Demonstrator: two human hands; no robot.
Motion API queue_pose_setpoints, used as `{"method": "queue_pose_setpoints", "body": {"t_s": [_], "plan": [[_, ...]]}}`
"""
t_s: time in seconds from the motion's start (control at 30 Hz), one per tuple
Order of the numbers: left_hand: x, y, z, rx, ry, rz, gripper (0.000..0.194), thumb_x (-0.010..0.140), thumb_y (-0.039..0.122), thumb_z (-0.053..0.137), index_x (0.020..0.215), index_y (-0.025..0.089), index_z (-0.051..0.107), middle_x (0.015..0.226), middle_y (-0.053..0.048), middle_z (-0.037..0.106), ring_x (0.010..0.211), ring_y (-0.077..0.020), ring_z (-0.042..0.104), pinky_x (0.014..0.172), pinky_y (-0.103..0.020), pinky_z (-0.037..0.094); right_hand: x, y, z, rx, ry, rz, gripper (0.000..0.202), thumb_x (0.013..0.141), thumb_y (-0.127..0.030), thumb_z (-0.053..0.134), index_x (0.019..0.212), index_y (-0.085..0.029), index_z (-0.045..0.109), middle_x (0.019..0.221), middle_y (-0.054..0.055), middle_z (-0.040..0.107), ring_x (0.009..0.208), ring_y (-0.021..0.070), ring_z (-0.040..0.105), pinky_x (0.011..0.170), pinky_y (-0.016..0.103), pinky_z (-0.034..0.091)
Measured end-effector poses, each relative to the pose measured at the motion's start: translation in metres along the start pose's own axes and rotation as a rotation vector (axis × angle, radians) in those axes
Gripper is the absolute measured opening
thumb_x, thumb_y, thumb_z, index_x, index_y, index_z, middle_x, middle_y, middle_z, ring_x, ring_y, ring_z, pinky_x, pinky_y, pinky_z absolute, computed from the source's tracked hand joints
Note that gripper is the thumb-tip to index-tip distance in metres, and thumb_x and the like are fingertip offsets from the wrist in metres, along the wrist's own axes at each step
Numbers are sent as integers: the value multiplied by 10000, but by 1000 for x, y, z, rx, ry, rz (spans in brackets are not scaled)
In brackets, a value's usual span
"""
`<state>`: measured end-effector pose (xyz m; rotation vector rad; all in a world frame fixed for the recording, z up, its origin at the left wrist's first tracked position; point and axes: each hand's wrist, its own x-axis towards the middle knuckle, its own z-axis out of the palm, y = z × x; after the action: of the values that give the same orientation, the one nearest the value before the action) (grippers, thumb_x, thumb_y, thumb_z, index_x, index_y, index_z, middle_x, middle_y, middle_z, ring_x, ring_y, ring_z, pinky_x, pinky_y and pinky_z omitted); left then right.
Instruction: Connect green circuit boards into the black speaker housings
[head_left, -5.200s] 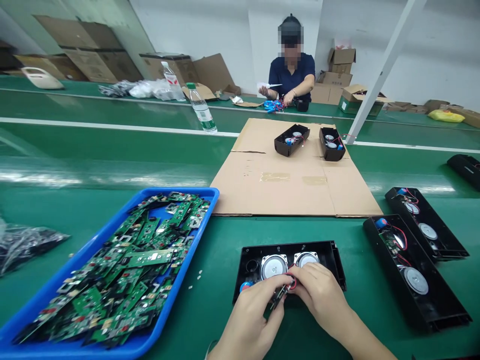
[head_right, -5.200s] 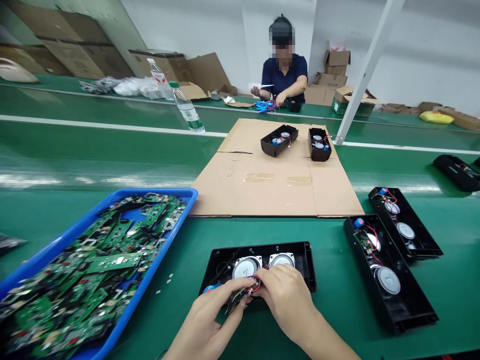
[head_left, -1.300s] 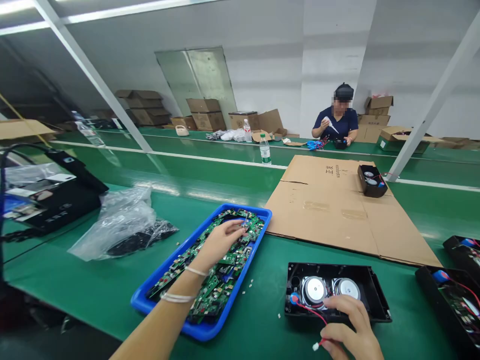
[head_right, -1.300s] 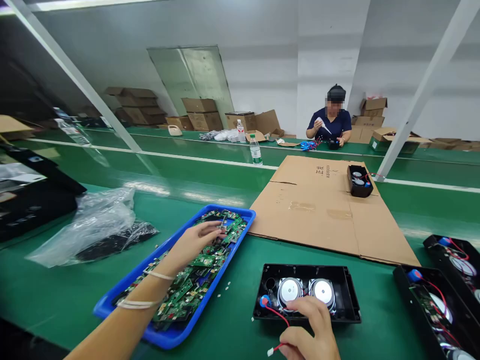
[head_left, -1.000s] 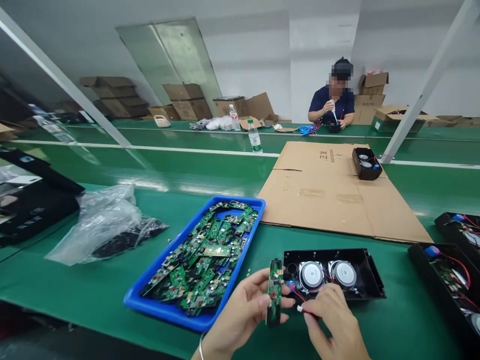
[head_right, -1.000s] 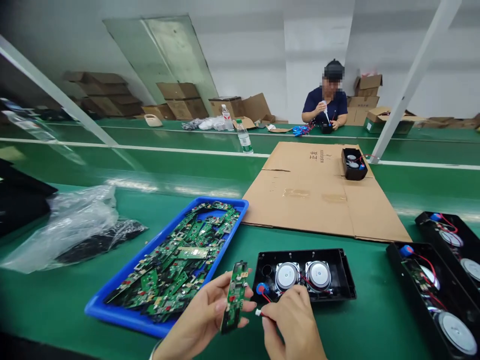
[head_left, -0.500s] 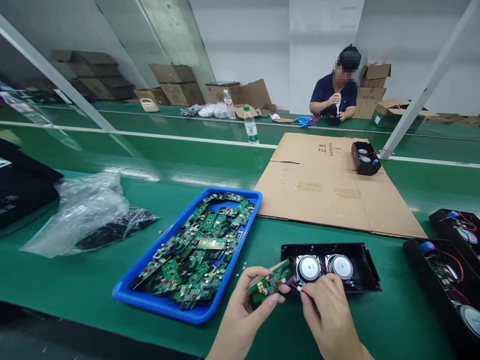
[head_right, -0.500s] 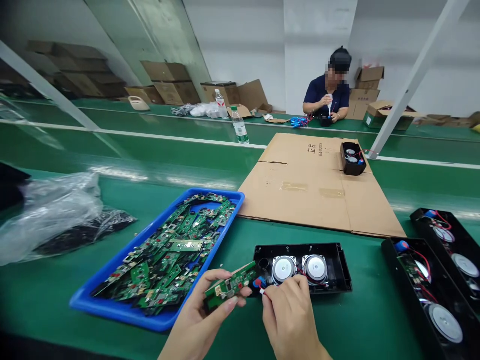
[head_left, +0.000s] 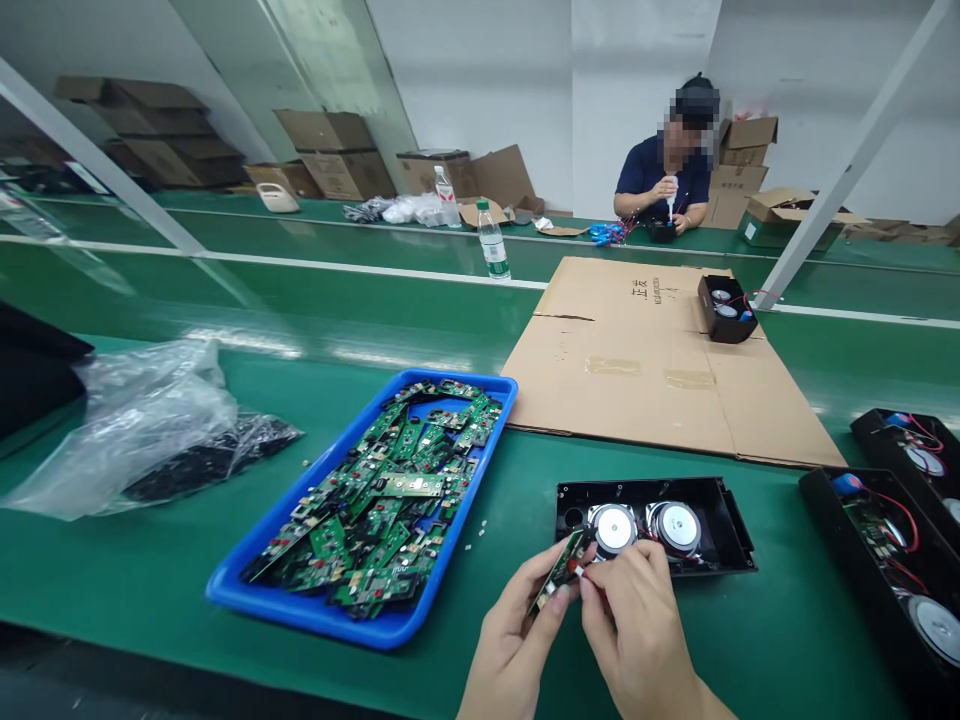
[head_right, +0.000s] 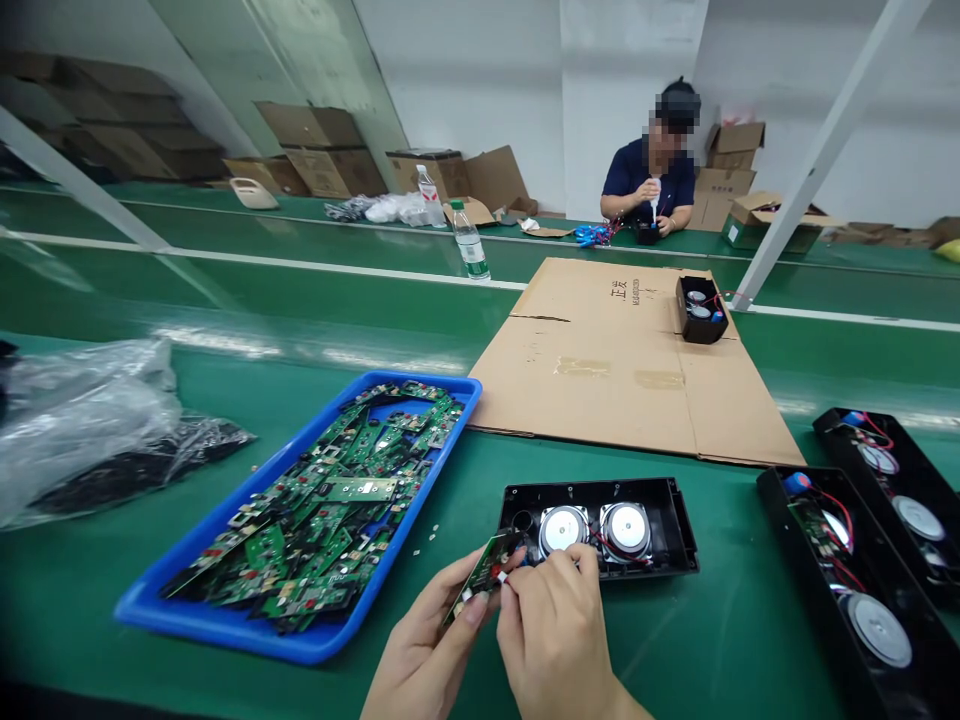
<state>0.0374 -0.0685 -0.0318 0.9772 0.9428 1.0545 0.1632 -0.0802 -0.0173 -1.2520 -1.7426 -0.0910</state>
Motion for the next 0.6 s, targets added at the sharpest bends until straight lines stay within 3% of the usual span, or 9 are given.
{"method": "queue_pose_setpoints", "body": {"t_s": [0.23,0.37,0.6], "plan": [[-3,-9,0,76,74,80,308,825,431,643,1101,297,684,1171,-37,694,1106,-227,621,927,-249,505,-3,1,-2,51,-4,34,169,916,-61,411,809,-169,486,614,-26,512,542,110,411,627,287,371],[-5,-7,0,213,52,112,284,846,399,627,1107,304,683,1182,-32,693,1135,-215,604,962,-249,479,-4,1,-3,70,-36,51,175,908,-54,414,791,-170,475,637,-16,538,556,113,440,642,293,374],[-7,-11,1,206,33,165,246,862,365,613,1090,317,690,1186,-33,693,1147,-219,599,987,-298,475,-4,2,-3,79,-62,58,176,907,-59,407,787,-169,475,629,-25,523,559,114,436,649,292,366]]}}
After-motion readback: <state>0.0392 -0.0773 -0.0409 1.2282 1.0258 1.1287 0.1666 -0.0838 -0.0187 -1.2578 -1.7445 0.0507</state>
